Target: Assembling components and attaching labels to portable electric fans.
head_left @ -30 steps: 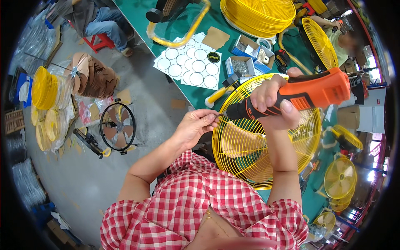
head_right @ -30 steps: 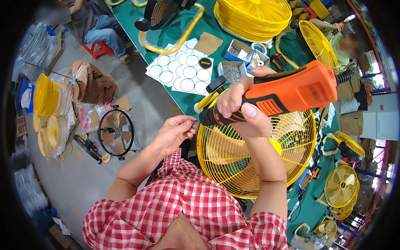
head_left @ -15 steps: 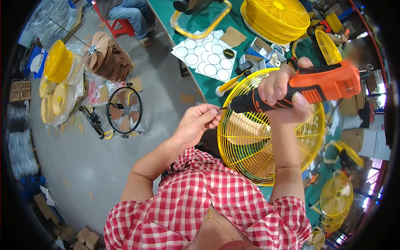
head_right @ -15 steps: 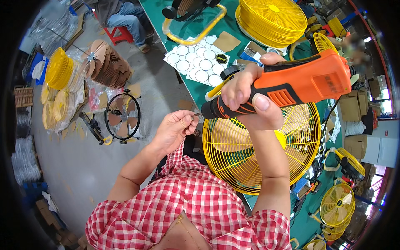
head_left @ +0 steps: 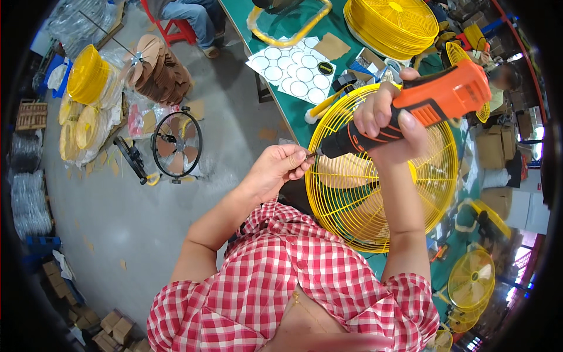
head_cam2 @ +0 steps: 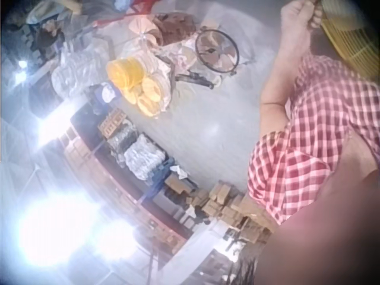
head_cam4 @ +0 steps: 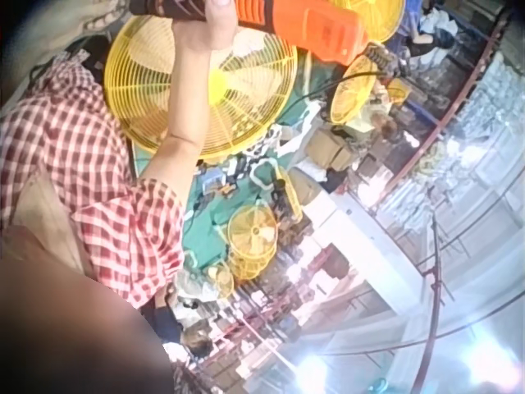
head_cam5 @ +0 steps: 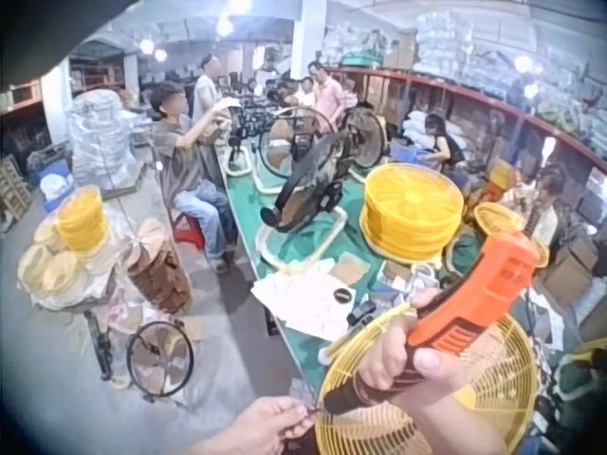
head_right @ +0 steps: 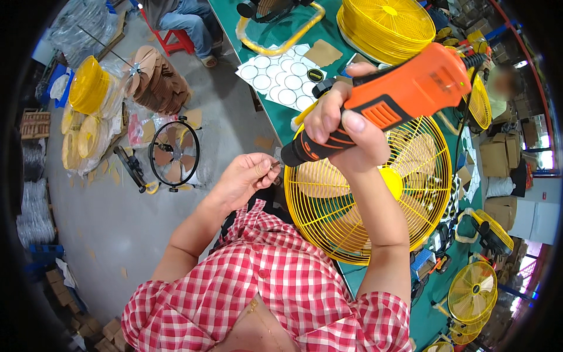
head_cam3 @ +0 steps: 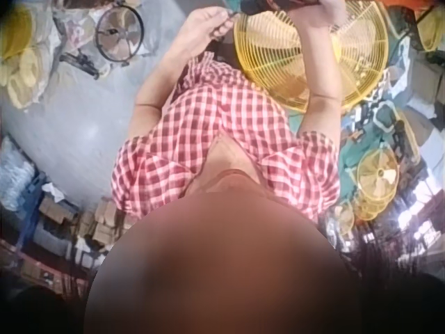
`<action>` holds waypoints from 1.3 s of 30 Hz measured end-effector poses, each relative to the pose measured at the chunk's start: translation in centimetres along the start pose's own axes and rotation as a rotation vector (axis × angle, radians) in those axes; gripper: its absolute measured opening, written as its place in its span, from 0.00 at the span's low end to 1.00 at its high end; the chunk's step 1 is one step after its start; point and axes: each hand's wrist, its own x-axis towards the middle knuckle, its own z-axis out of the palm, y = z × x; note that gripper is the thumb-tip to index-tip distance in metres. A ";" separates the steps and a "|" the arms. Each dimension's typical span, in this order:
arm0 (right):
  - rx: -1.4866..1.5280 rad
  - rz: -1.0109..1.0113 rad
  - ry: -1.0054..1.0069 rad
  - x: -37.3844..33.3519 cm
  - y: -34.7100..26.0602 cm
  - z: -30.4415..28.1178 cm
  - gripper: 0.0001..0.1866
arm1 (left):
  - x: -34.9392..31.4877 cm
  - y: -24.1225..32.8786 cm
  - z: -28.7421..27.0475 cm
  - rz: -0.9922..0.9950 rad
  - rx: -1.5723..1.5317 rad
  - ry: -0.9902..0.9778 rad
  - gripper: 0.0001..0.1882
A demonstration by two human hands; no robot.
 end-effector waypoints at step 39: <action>-0.719 -0.033 0.026 -8.2 7.8 -2.1 0.29 | 4.6 -9.9 -6.3 -0.050 1.044 0.045 0.38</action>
